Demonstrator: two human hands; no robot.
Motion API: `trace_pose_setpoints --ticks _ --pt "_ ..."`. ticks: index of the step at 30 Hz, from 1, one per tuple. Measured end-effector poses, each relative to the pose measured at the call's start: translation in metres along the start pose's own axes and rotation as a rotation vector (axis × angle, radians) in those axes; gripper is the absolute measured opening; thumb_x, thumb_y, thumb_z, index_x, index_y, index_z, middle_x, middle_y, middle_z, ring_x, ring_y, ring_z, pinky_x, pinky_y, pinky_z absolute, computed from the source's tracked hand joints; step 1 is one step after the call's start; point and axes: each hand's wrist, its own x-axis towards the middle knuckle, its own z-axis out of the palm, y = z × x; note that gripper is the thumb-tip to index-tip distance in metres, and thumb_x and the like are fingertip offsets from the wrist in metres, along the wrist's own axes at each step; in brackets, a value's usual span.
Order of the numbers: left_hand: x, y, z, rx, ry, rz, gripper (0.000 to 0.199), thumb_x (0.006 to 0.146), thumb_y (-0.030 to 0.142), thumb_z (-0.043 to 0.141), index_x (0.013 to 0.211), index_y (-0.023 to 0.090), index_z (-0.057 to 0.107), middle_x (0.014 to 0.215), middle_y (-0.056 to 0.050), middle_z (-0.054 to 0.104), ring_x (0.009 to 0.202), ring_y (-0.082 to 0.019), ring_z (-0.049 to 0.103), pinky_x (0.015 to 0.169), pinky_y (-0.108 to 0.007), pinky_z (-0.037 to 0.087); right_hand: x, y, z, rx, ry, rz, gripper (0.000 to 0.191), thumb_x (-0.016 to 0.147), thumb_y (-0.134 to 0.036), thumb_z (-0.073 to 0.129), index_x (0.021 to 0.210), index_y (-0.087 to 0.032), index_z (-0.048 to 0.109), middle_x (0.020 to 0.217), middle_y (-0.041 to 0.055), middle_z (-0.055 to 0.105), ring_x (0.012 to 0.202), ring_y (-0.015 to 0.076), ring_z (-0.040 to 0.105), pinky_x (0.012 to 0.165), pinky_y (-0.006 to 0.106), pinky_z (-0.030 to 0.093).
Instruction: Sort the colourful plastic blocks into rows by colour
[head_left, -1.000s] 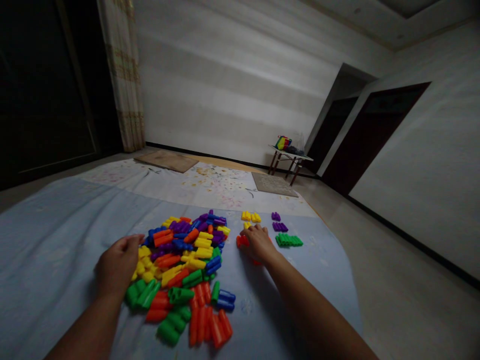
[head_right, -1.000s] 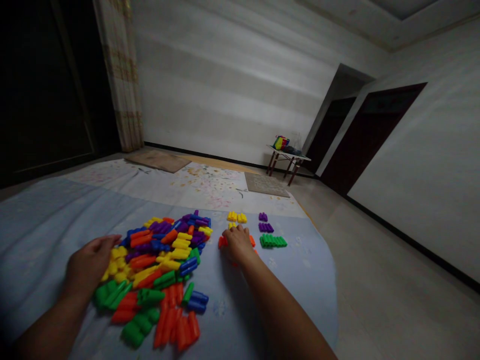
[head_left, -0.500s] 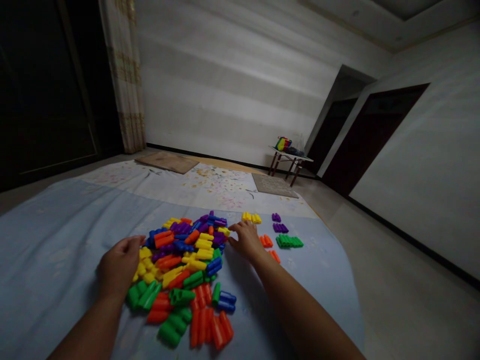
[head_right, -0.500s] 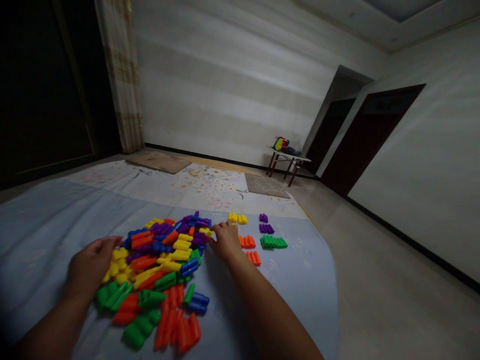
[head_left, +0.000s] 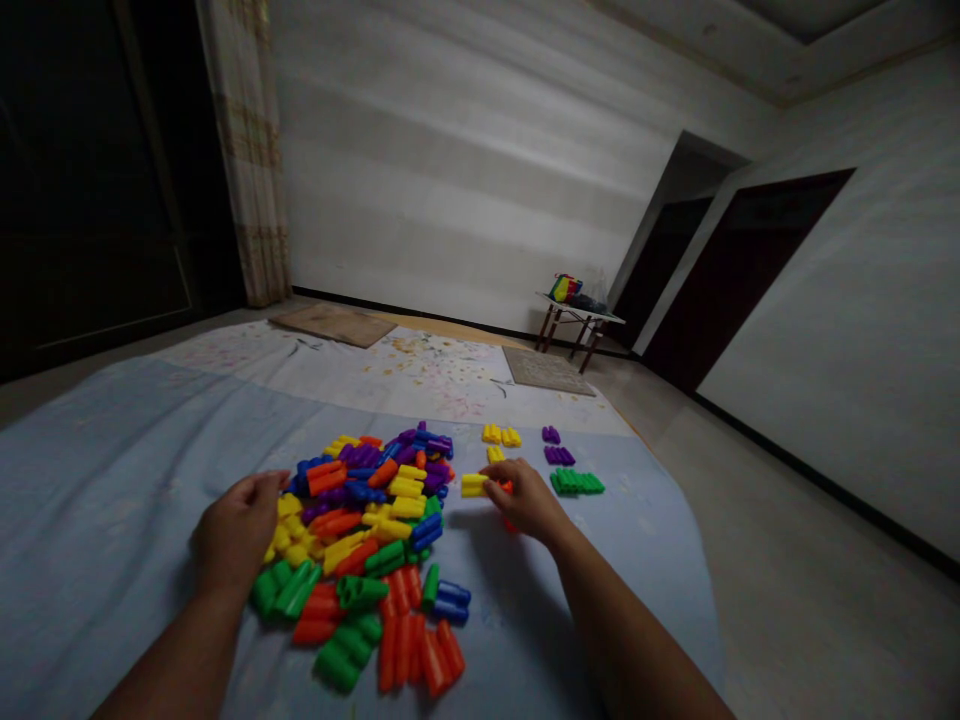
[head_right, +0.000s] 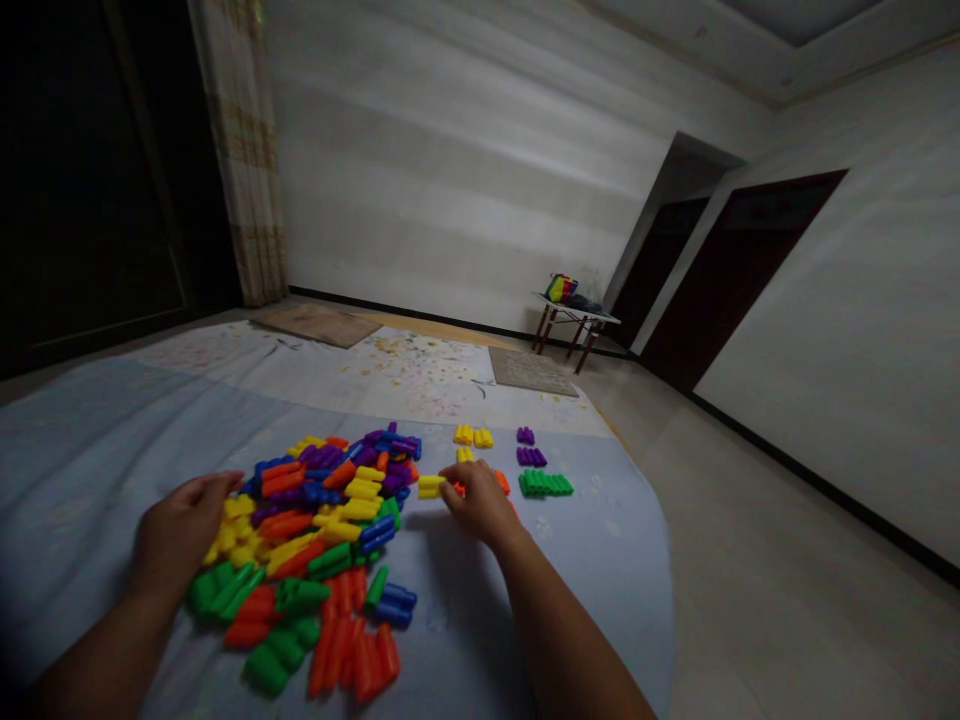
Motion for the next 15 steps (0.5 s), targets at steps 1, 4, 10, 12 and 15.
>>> trace_pose_setpoints --ticks 1,4,10,12,15 --pt "-0.001 0.002 -0.001 -0.011 -0.017 -0.03 0.039 0.075 0.047 0.039 0.088 0.022 0.066 0.089 -0.004 0.069 0.079 -0.019 0.062 0.067 -0.025 0.045 -0.005 0.0 -0.004 0.019 -0.055 -0.023 0.025 0.082 -0.024 0.046 0.097 -0.019 0.065 0.092 0.0041 0.066 0.086 0.0172 0.056 0.076 0.027 0.04" --pt "-0.003 0.008 -0.004 -0.049 -0.042 -0.09 0.037 0.074 0.045 0.041 0.088 0.022 0.065 0.091 -0.004 0.068 0.083 -0.019 0.061 0.069 -0.025 0.044 -0.017 -0.002 -0.009 0.05 -0.234 -0.109 0.027 0.081 -0.021 0.044 0.096 -0.018 0.066 0.087 0.0033 0.068 0.076 0.0149 0.058 0.068 0.024 0.041" --pt "-0.005 0.012 -0.006 -0.11 -0.053 -0.102 0.035 0.075 0.042 0.042 0.09 0.019 0.065 0.092 -0.005 0.068 0.087 -0.019 0.061 0.07 -0.024 0.043 -0.021 -0.008 0.005 -0.046 -0.11 -0.121 0.029 0.08 -0.022 0.049 0.106 -0.018 0.062 0.092 0.0064 0.066 0.088 0.0183 0.056 0.078 0.029 0.04" --pt "-0.005 0.011 -0.006 -0.124 -0.054 -0.096 0.035 0.074 0.041 0.043 0.09 0.019 0.065 0.092 -0.005 0.068 0.087 -0.018 0.061 0.07 -0.024 0.043 -0.021 -0.006 0.008 -0.042 -0.049 -0.093 0.029 0.081 -0.023 0.051 0.108 -0.018 0.06 0.099 0.0075 0.064 0.092 0.0184 0.055 0.083 0.03 0.039" --pt "-0.006 0.012 -0.008 -0.12 -0.045 -0.089 0.035 0.074 0.042 0.044 0.089 0.019 0.065 0.091 -0.004 0.068 0.085 -0.018 0.061 0.069 -0.024 0.044 -0.024 -0.003 0.01 -0.039 -0.009 -0.086 0.027 0.081 -0.03 0.053 0.105 -0.019 0.061 0.103 0.0081 0.062 0.098 0.019 0.052 0.088 0.031 0.037"
